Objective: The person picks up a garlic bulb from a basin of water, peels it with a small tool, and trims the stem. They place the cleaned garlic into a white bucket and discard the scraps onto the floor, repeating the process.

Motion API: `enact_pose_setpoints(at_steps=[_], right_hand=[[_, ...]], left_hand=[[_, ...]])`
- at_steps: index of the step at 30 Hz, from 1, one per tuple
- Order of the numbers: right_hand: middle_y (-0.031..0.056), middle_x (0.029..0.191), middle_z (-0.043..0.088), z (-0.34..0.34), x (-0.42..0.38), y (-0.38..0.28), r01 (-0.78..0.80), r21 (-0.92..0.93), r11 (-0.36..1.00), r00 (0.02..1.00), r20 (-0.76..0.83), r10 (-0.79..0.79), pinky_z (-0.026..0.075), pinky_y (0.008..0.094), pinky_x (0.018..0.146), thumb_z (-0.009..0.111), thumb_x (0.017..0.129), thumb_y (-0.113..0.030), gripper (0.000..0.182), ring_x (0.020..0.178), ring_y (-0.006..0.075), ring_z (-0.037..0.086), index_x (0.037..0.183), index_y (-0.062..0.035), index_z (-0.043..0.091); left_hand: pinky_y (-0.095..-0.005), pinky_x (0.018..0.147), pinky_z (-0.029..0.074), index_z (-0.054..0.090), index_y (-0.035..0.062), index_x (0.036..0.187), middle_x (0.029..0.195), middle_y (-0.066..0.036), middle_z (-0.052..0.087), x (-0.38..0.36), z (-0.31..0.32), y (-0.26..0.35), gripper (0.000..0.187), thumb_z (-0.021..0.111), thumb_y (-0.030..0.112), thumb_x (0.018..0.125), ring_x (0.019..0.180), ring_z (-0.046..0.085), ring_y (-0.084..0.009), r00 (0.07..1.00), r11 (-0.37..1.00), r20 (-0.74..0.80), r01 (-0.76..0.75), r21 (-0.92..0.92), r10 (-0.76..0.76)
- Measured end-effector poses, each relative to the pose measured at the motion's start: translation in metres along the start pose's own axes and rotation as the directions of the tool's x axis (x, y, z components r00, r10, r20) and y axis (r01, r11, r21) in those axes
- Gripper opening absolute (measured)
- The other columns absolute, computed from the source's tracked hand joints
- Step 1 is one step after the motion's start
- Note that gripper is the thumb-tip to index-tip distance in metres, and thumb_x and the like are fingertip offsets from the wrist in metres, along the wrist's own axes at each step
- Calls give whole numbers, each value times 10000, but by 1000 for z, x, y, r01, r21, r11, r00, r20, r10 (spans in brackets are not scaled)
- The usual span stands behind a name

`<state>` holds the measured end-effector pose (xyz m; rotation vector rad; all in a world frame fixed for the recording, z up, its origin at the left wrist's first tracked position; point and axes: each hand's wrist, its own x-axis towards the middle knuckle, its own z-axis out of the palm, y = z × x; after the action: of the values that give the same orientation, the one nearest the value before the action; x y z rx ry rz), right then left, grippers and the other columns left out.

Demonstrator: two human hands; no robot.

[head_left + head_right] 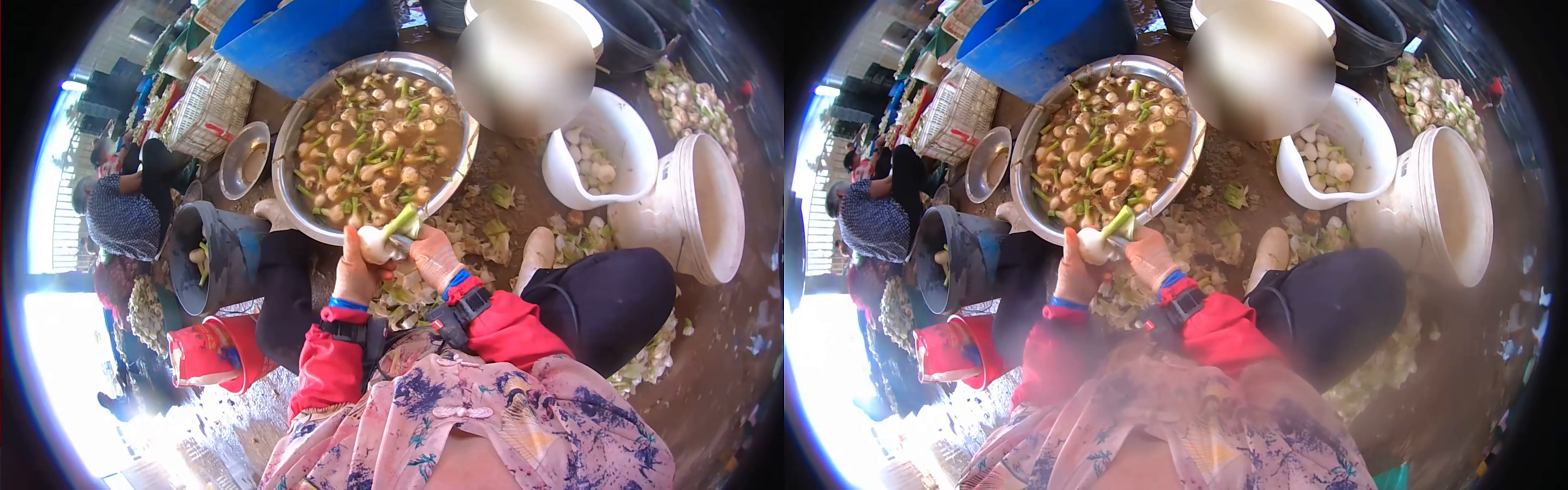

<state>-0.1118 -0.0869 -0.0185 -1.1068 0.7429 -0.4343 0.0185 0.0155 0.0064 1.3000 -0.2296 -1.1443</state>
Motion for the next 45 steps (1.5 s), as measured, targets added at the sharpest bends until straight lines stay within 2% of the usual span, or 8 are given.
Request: enact_pose_setpoints(at_steps=[8, 12, 16, 26, 32, 34, 39, 45], right_hand=[[18, 1000, 664, 0, 4, 2, -135, 428, 894, 990, 105, 99, 481, 260, 776, 619, 844, -61, 312, 893, 90, 578, 1154, -46, 649], [18, 980, 658, 3, -14, -37, -47, 41, 998, 994, 105, 43, 486, 275, 742, 624, 852, -89, 306, 881, 93, 592, 1157, -60, 639], [49, 972, 681, 3, -2, -20, 164, -260, 952, 979, 159, -125, 480, 298, 793, 685, 843, -145, 318, 884, 148, 611, 1140, -42, 634], [14, 1128, 654, -54, 13, -9, 64, 92, 994, 997, -54, -59, 459, 216, 858, 628, 860, -42, 403, 976, 77, 584, 1261, -60, 595], [48, 1041, 689, -70, -2, -32, -202, -267, 942, 979, -15, 206, 473, 262, 856, 632, 816, -77, 361, 930, 151, 629, 1176, -67, 645], [126, 1089, 667, -69, 14, -6, 176, -751, 636, 950, 298, 90, 455, 298, 916, 637, 771, -120, 379, 1031, 268, 613, 1149, -116, 661], [70, 1157, 660, -10, 5, 1, 117, 31, 993, 933, 339, -121, 436, 269, 955, 523, 766, 104, 437, 1077, 165, 594, 1150, -53, 658], [40, 1067, 675, 8, 5, -1, 29, 10, 1000, 956, 293, -31, 457, 249, 896, 645, 787, 65, 316, 968, 115, 619, 1087, -34, 657]], left_hand=[[-467, 830, 518, 169, -35, 1416, 1175, -188, 544, 20, 8, 3, 1010, 546, 688, 820, 1015, 599, -309, 947, 963, -318, -116, -243, 34], [-317, 870, 456, 386, 1, 1339, 1239, -109, 504, 3, 17, -15, 826, 748, 492, 783, 1087, 500, -174, 828, 653, -62, -390, 650, 557], [-223, 547, 442, 584, 67, 1050, 873, -22, 616, -3, 21, 5, 398, 724, 376, 841, 656, 571, -113, 939, 968, -243, -249, 13, 245], [-318, 667, 579, 627, 48, 1014, 930, -89, 663, -28, -3, 21, 534, 600, 558, 860, 754, 658, -230, 990, 944, -140, -75, -320, 31], [-292, 486, 391, 636, 136, 998, 811, -49, 648, -16, -54, 27, 520, 515, 621, 854, 602, 551, -212, 881, 857, -457, -137, -497, -124], [-289, 456, 373, 642, 131, 969, 797, -67, 646, -17, -60, 34, 508, 487, 605, 872, 576, 542, -208, 894, 879, -401, -18, -476, -199], [-264, 404, 350, 657, 108, 977, 758, -79, 640, -13, -51, 14, 537, 462, 601, 892, 512, 517, -190, 925, 882, -138, 281, -379, -354], [-268, 360, 319, 640, 101, 981, 735, -90, 625, -11, -27, -4, 543, 458, 606, 900, 483, 512, -186, 893, 863, -54, 415, -289, -447]])
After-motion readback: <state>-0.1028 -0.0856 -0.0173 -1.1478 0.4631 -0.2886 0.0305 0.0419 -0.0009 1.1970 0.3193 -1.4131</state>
